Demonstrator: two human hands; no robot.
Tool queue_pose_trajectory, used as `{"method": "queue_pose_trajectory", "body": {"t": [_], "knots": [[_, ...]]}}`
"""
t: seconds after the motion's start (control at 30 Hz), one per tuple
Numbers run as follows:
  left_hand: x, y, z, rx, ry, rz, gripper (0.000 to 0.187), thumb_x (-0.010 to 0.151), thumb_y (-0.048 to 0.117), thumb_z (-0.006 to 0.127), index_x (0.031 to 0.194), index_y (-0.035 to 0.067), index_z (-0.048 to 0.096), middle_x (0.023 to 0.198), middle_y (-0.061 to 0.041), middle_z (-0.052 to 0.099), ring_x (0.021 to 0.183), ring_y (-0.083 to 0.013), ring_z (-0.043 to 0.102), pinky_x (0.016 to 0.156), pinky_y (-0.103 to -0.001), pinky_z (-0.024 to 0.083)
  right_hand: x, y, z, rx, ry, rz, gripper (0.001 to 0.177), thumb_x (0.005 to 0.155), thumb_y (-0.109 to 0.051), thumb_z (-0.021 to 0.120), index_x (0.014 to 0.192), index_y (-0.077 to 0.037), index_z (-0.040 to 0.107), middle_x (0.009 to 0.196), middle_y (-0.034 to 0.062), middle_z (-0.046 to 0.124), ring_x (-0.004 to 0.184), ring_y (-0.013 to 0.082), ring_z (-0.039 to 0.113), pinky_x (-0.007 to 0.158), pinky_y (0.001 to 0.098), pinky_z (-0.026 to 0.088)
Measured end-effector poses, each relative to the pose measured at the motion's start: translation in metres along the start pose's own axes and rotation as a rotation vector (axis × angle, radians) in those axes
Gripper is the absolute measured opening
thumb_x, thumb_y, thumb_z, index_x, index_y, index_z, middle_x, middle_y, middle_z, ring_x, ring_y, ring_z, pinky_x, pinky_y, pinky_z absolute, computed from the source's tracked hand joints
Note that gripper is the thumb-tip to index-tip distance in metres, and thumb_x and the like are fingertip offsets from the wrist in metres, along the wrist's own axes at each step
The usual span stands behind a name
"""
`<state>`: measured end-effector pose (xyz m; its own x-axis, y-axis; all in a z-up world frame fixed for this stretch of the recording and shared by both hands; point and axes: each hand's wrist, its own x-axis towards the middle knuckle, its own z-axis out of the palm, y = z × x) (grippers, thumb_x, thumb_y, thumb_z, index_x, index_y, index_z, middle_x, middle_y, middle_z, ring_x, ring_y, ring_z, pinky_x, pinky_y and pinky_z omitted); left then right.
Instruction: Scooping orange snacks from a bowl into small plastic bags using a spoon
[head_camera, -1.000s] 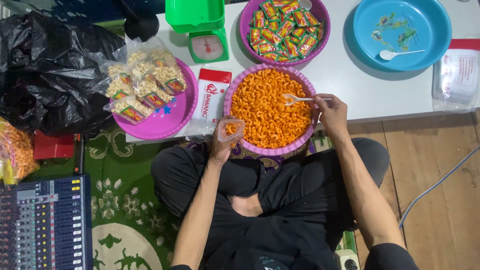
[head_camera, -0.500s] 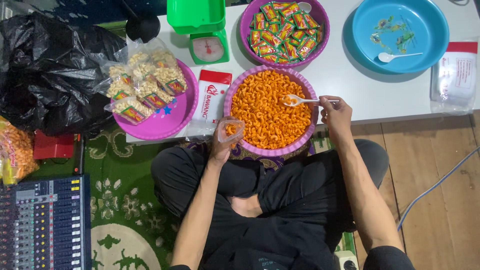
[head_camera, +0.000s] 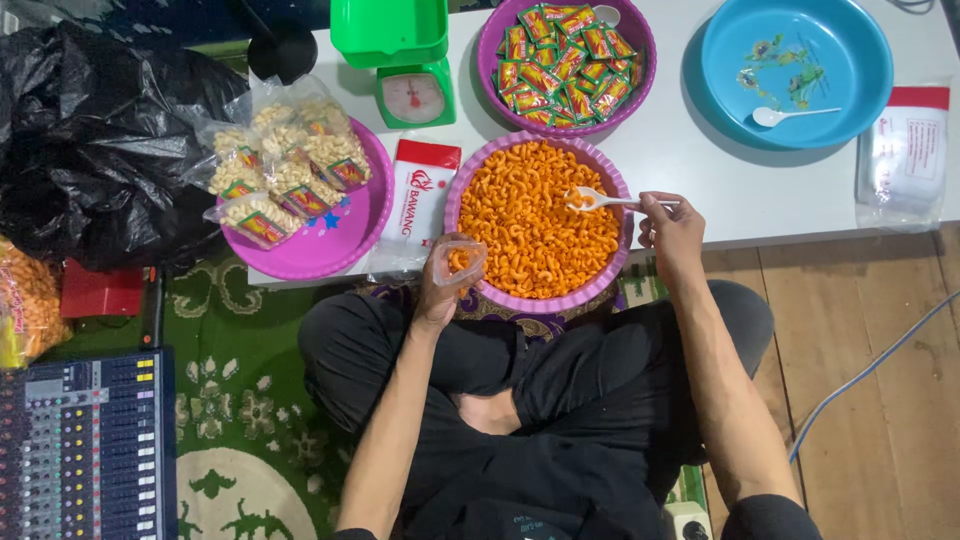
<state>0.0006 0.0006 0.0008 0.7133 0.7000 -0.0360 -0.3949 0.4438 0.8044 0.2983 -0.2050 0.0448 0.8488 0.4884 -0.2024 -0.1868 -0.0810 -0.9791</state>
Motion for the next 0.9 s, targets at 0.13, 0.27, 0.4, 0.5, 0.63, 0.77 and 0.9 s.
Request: {"method": "queue_pose_trajectory", "body": {"t": [0.13,0.27,0.4,0.5,0.63,0.77,0.9], "knots": [[-0.002,0.006,0.008,0.006,-0.002,0.004,0.071,0.072,-0.009,0.086,0.131,-0.001,0.048,0.114,-0.017,0.064,0.079,-0.02,0.071,0.053,-0.031,0.066,-0.004,-0.006,0.003,-0.018,0.01,-0.01,0.015,0.105,-0.017,0.069,0.111,-0.004,0.064,0.093,0.0141,0.074,0.057,0.0078,0.052,0.044,0.0207,0.043],[-0.003,0.009,0.012,0.041,0.002,0.008,0.071,0.07,-0.008,0.088,0.129,-0.003,0.049,0.11,-0.018,0.064,0.076,-0.0204,0.071,0.05,-0.03,0.065,0.0,0.004,0.0,0.022,-0.006,-0.03,0.016,0.103,-0.017,0.07,0.112,-0.004,0.064,0.093,0.0137,0.074,0.056,0.0074,0.051,0.043,0.0209,0.043],[-0.005,0.014,0.019,0.1,0.016,0.008,0.078,0.068,-0.005,0.091,0.131,-0.001,0.047,0.112,-0.015,0.064,0.079,-0.0185,0.071,0.052,-0.029,0.066,-0.003,0.002,0.002,0.015,-0.006,-0.02,0.015,0.102,-0.016,0.071,0.11,-0.005,0.065,0.091,0.0127,0.073,0.056,0.0076,0.052,0.043,0.021,0.044],[-0.003,0.01,0.022,0.115,0.02,0.014,0.084,0.064,-0.004,0.094,0.133,0.001,0.047,0.114,-0.014,0.064,0.082,-0.0192,0.071,0.052,-0.029,0.067,-0.006,-0.001,0.002,0.034,-0.019,0.001,0.016,0.102,-0.017,0.072,0.11,-0.004,0.064,0.088,0.0116,0.071,0.055,0.0094,0.051,0.043,0.0221,0.043],[-0.009,0.017,0.034,0.179,0.009,0.022,0.084,0.064,0.0,0.096,0.133,0.003,0.049,0.118,-0.007,0.057,0.089,-0.0166,0.069,0.057,-0.028,0.068,-0.034,-0.042,0.023,0.047,-0.05,0.037,0.013,0.102,-0.015,0.068,0.11,-0.005,0.064,0.087,0.0108,0.071,0.059,0.0094,0.052,0.048,0.0206,0.041],[-0.006,0.014,0.037,0.172,-0.008,-0.012,0.087,0.063,0.002,0.097,0.134,0.004,0.046,0.122,-0.009,0.053,0.095,-0.0199,0.068,0.063,-0.03,0.07,-0.061,-0.076,0.042,0.021,-0.177,-0.044,0.012,0.102,-0.012,0.068,0.11,-0.003,0.066,0.081,0.0093,0.069,0.055,0.0101,0.052,0.047,0.0205,0.042],[-0.008,0.014,0.041,0.086,-0.011,-0.05,0.089,0.062,-0.004,0.096,0.134,0.005,0.044,0.121,-0.01,0.058,0.1,-0.0232,0.071,0.063,-0.031,0.07,-0.092,-0.102,0.075,-0.093,-0.268,-0.159,0.01,0.1,-0.009,0.071,0.107,-0.001,0.072,0.065,0.0107,0.065,0.048,0.0116,0.048,0.046,0.021,0.04]]}}
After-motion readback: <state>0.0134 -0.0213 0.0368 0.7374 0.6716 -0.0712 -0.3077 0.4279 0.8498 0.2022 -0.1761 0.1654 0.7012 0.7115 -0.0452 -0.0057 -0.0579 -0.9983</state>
